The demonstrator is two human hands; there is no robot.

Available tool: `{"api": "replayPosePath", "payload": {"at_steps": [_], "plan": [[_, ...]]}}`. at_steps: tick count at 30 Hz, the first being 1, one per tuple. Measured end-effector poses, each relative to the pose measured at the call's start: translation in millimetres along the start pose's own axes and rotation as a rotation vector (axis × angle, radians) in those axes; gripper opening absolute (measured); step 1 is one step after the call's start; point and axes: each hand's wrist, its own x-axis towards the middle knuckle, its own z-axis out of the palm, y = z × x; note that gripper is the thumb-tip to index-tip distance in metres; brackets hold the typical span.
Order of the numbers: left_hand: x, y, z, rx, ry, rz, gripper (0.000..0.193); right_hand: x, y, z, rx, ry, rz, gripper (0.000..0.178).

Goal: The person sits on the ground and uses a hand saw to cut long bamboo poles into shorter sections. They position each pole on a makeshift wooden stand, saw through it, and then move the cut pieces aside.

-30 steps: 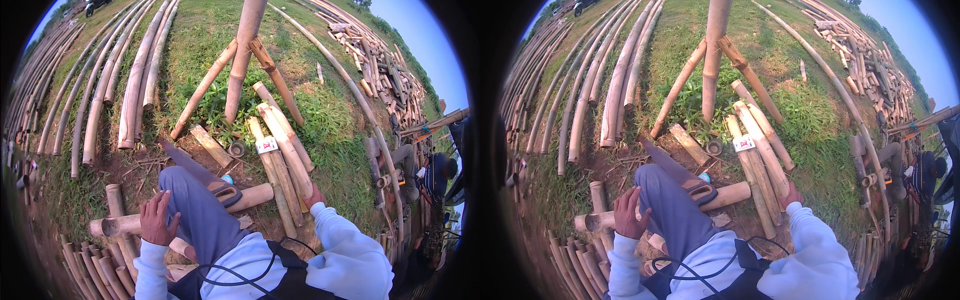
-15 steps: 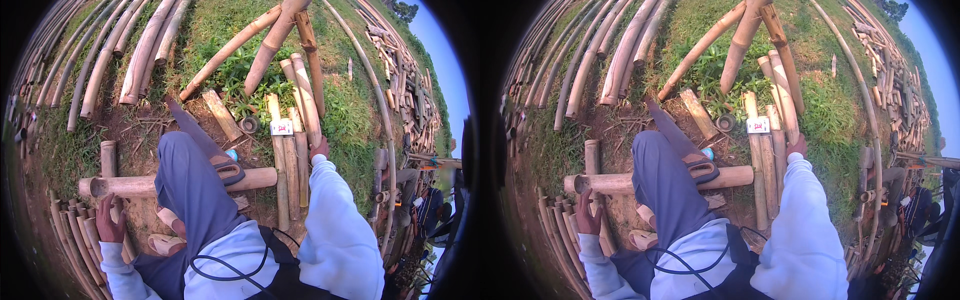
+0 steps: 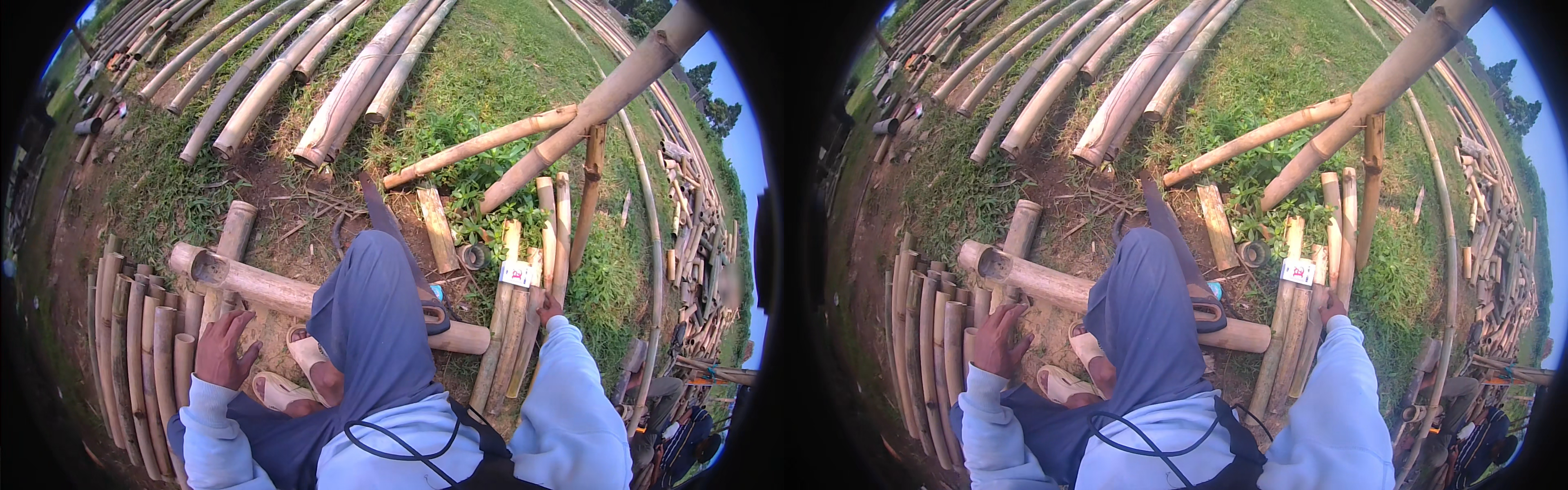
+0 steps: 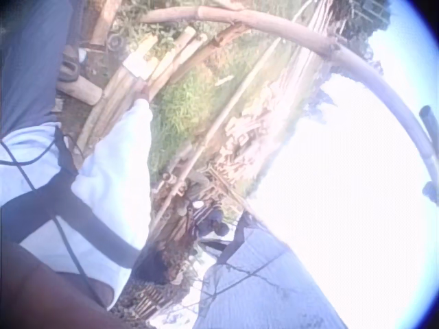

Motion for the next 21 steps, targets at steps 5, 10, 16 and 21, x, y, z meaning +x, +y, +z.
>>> {"api": "replayPosePath", "payload": {"at_steps": [5,10,16,21], "plan": [[-25.5,-11.2,-36.7,0.050,0.089,-0.039,0.059,-39.6,-133.0,-19.5,-0.060,0.395,-0.118,0.030],[-49.3,-37.4,-62.8,-0.004,0.177,-0.155,0.060,-58.9,-274.3,-26.1,0.134,0.427,-0.422,0.019],[-68.9,-69.4,-52.1,-0.055,0.229,-0.266,0.061,-75.0,-432.5,9.7,0.031,0.214,-0.846,0.026],[-72.8,-73.6,-48.3,-0.075,0.132,-0.311,0.061,-48.8,-528.8,58.3,0.062,0.094,-0.873,0.033]]}}
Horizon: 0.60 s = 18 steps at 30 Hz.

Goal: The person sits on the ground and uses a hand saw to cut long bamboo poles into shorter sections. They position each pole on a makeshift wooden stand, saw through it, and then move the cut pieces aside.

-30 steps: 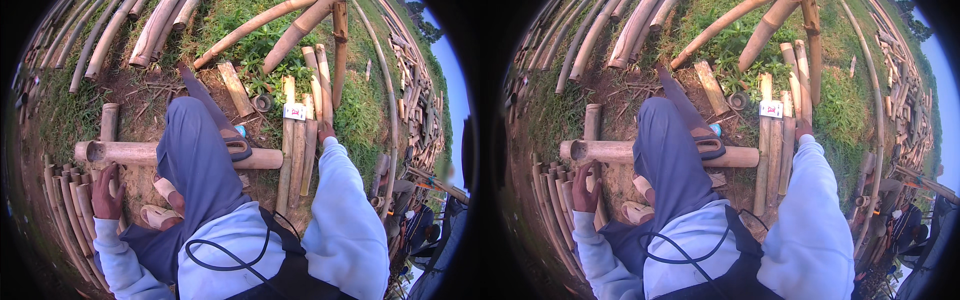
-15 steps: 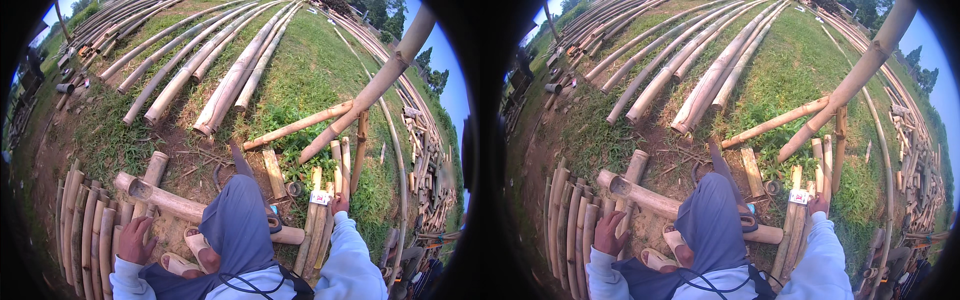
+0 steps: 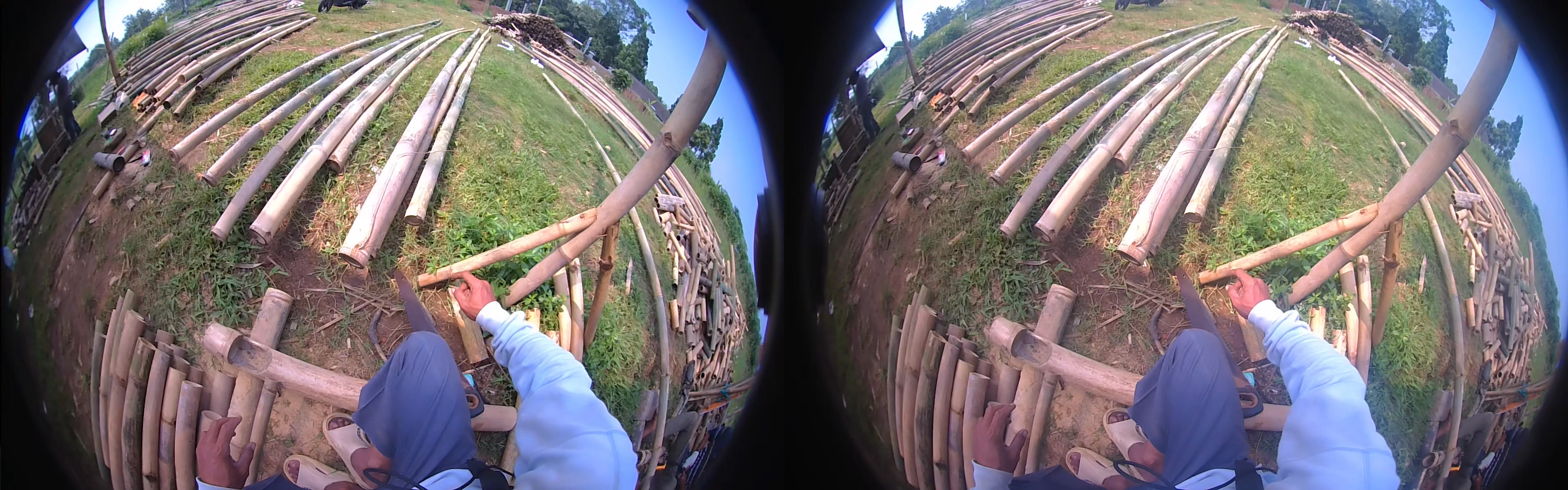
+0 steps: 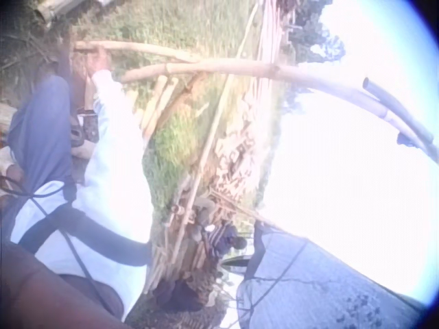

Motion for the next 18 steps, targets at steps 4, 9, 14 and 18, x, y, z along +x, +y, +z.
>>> {"api": "replayPosePath", "payload": {"at_steps": [4,9,14,18], "plan": [[-1.7,-12.6,-7.4,-0.021,-0.010,-0.019,0.043,66.8,-10.0,56.9,0.184,0.023,0.062,0.032],[2.5,-25.5,-3.6,-0.132,-0.018,-0.123,0.047,136.2,-38.1,111.6,0.375,0.105,0.341,0.043],[14.8,-30.7,-6.2,-0.117,-0.081,-0.121,0.048,168.3,-107.4,140.0,0.212,0.284,0.154,0.057],[27.0,-29.7,-12.8,-0.153,-0.127,-0.097,0.050,175.9,-156.7,163.3,0.079,0.313,0.170,0.081]]}}
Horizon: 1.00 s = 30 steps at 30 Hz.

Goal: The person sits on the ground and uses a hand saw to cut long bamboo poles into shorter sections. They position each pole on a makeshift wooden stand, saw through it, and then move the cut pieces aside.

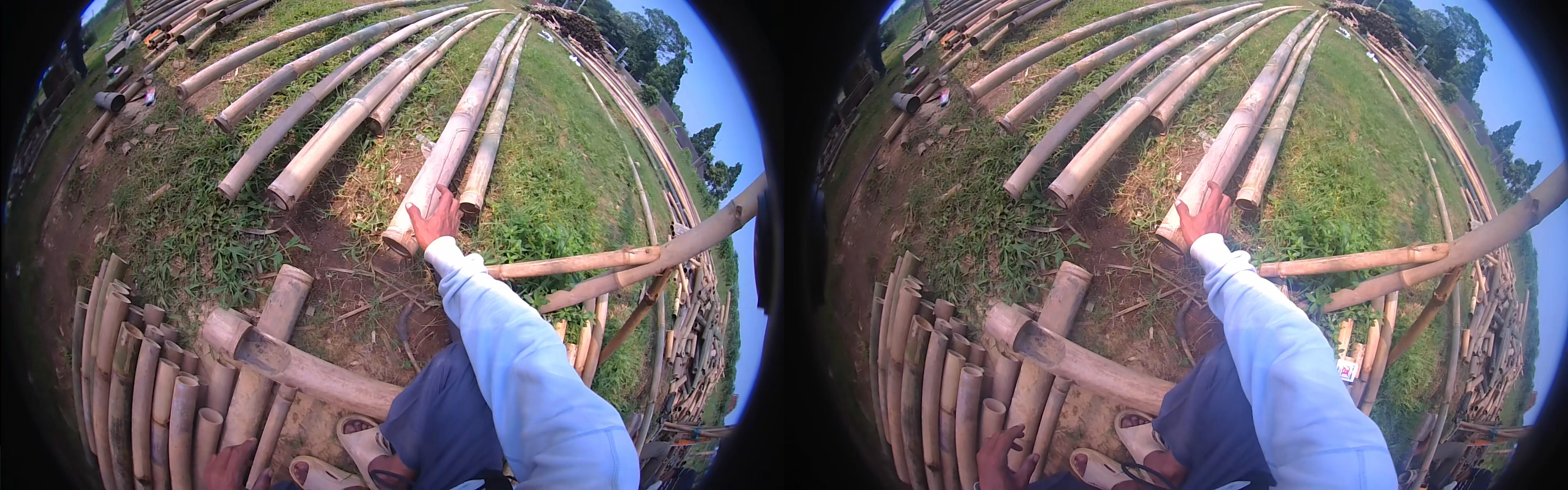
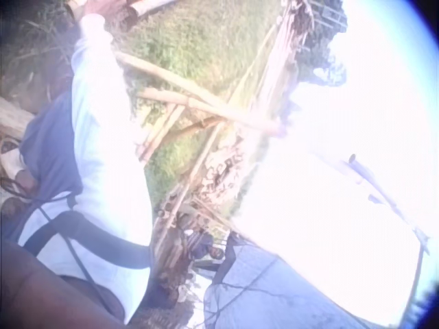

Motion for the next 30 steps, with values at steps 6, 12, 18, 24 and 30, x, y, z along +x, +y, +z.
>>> {"api": "replayPosePath", "payload": {"at_steps": [6,12,18,24,30], "plan": [[2.8,1.9,-7.9,-0.033,0.029,0.014,0.049,-6.1,-19.9,17.8,0.175,-0.016,0.542,0.105],[-2.4,3.1,-11.4,-0.035,0.059,0.022,0.050,23.5,70.2,24.4,0.342,0.186,0.547,0.080],[2.0,1.3,-9.9,-0.074,0.045,0.002,0.051,55.9,115.2,-0.5,0.197,0.305,0.578,0.074],[2.9,-10.3,-4.3,-0.040,0.004,-0.074,0.048,111.8,160.0,-12.1,0.312,0.277,0.601,0.097],[13.9,-16.6,0.1,-0.095,-0.026,-0.178,0.048,131.9,161.2,-9.4,0.407,-0.063,0.600,0.075]]}}
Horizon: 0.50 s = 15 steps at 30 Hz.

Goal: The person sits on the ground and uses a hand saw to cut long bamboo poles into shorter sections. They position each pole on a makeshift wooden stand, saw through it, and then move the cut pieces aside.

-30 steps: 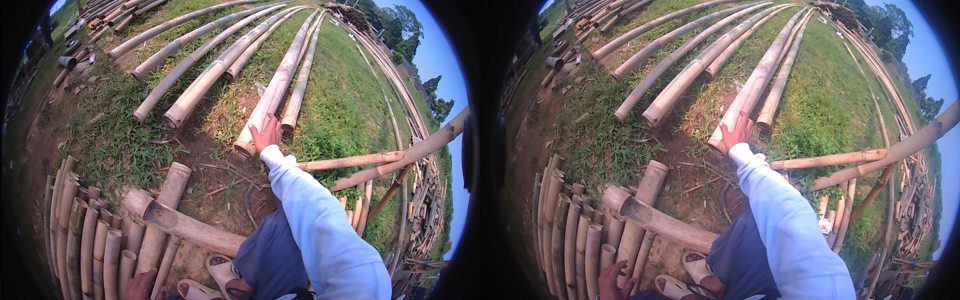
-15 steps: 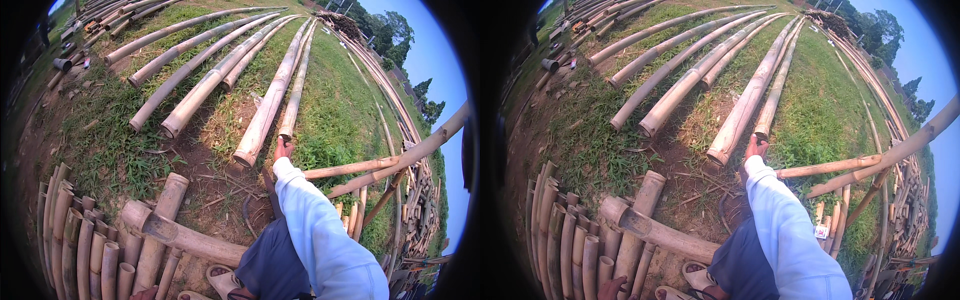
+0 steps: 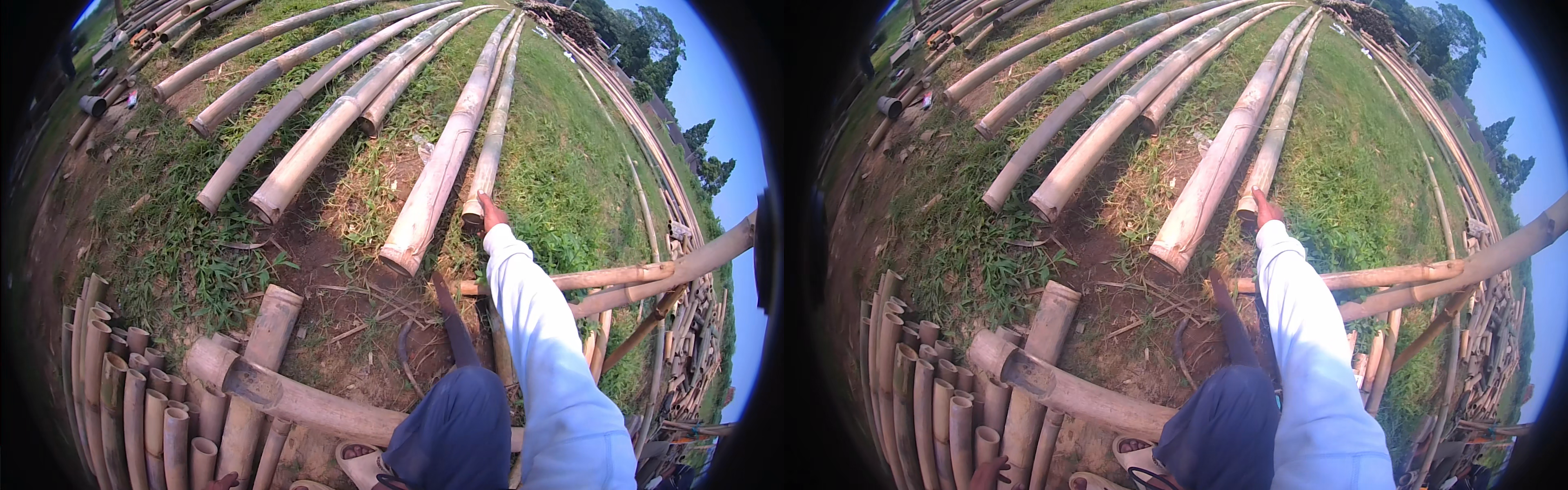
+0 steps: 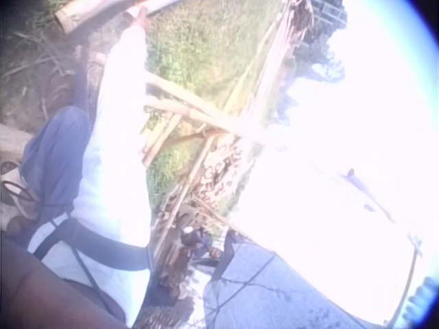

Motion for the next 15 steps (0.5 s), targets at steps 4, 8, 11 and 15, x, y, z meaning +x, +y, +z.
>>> {"api": "replayPosePath", "payload": {"at_steps": [4,8,11,15], "plan": [[4.0,-5.1,1.4,0.017,-0.009,-0.059,0.049,7.5,-7.4,1.0,0.078,-0.153,0.135,0.067],[-8.3,-15.2,3.1,0.027,0.042,-0.097,0.049,4.0,-11.0,4.9,0.257,-0.266,0.186,0.049],[-21.1,-22.8,-0.2,0.048,0.068,-0.059,0.048,6.2,-16.1,-6.9,0.192,-0.215,0.201,0.046],[-39.4,-10.4,-8.7,0.011,0.091,-0.140,0.047,-17.5,-27.0,-22.1,0.129,-0.185,0.156,0.053]]}}
